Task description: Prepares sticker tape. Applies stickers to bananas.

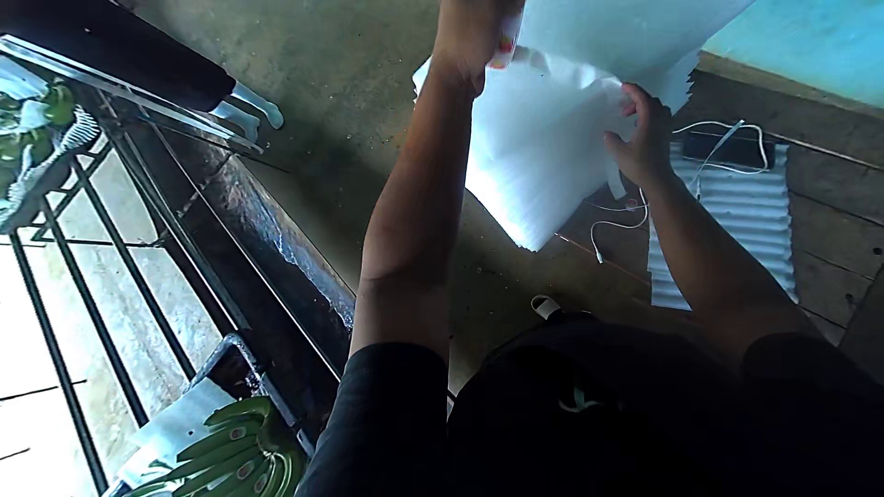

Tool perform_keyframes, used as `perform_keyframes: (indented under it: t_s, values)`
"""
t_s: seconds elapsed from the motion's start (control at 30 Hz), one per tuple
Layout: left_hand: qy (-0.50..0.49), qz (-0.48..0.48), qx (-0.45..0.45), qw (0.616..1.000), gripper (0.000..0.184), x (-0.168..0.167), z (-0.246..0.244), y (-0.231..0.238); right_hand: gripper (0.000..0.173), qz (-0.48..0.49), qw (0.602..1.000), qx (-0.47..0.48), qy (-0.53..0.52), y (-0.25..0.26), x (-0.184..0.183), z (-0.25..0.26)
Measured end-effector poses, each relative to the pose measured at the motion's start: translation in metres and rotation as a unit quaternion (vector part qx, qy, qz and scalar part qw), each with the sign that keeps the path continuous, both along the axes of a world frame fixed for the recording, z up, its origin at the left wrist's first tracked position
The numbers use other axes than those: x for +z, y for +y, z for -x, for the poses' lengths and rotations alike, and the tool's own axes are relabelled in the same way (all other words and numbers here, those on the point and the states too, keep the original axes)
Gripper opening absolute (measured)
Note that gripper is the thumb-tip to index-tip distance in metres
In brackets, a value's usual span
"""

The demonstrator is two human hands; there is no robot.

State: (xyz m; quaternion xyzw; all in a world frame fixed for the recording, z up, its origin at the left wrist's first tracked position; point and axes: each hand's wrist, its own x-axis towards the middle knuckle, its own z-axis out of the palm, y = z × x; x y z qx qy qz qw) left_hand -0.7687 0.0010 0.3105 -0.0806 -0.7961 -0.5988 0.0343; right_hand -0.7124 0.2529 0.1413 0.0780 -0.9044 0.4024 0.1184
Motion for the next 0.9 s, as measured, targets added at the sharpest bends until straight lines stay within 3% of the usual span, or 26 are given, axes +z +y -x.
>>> perform_keyframes:
  t_s: [0.03,0.13,0.2,0.3,0.37,0.43,0.5,0.53,0.67,0.73,0.83,0.9]
  values:
    - [-0.004,0.078,-0.004,0.997,0.010,-0.014,0.005,0.000,0.064,0.000,1.000,-0.024,0.001,0.003,-0.004,0.003]
    - [-0.053,0.277,-0.017,0.959,0.050,-0.056,0.014,-0.002,0.067,0.047,0.995,-0.073,-0.042,0.009,-0.015,0.007]
    - [-0.056,0.359,-0.022,0.932,0.056,-0.075,0.012,-0.003,0.064,0.075,0.989,-0.036,-0.119,0.011,-0.020,0.008]
    - [-0.032,0.412,-0.041,0.910,0.053,-0.085,0.002,0.001,0.043,0.118,0.974,0.043,-0.189,0.012,-0.036,0.002]
    - [-0.012,0.431,-0.044,0.901,0.057,-0.085,-0.003,0.003,0.048,0.113,0.979,0.039,-0.164,0.012,-0.040,-0.004]
    - [0.034,0.437,-0.052,0.897,0.062,-0.086,-0.010,0.010,0.081,0.083,0.992,0.000,-0.100,0.011,-0.044,-0.006]
    - [0.087,0.426,-0.067,0.898,0.059,-0.087,-0.017,0.024,0.093,0.047,0.997,-0.052,-0.042,0.007,-0.043,0.000]
    - [0.106,0.421,-0.074,0.898,0.058,-0.086,-0.020,0.033,0.088,0.023,0.997,-0.065,-0.037,0.003,-0.039,0.004]
    - [0.129,0.425,-0.112,0.889,0.059,-0.074,-0.032,0.061,0.041,-0.016,0.992,-0.058,-0.112,-0.012,-0.011,0.006]
    - [0.137,0.427,-0.133,0.884,0.053,-0.067,-0.037,0.064,0.035,0.049,0.983,-0.005,-0.179,-0.008,0.011,-0.008]
    - [0.144,0.361,-0.133,0.912,0.039,-0.060,-0.054,0.058,0.060,0.251,0.923,0.123,-0.264,0.005,0.033,-0.032]
    - [0.106,0.293,-0.117,0.943,0.032,-0.058,-0.077,0.052,0.075,0.324,0.892,0.148,-0.279,0.006,0.046,-0.042]
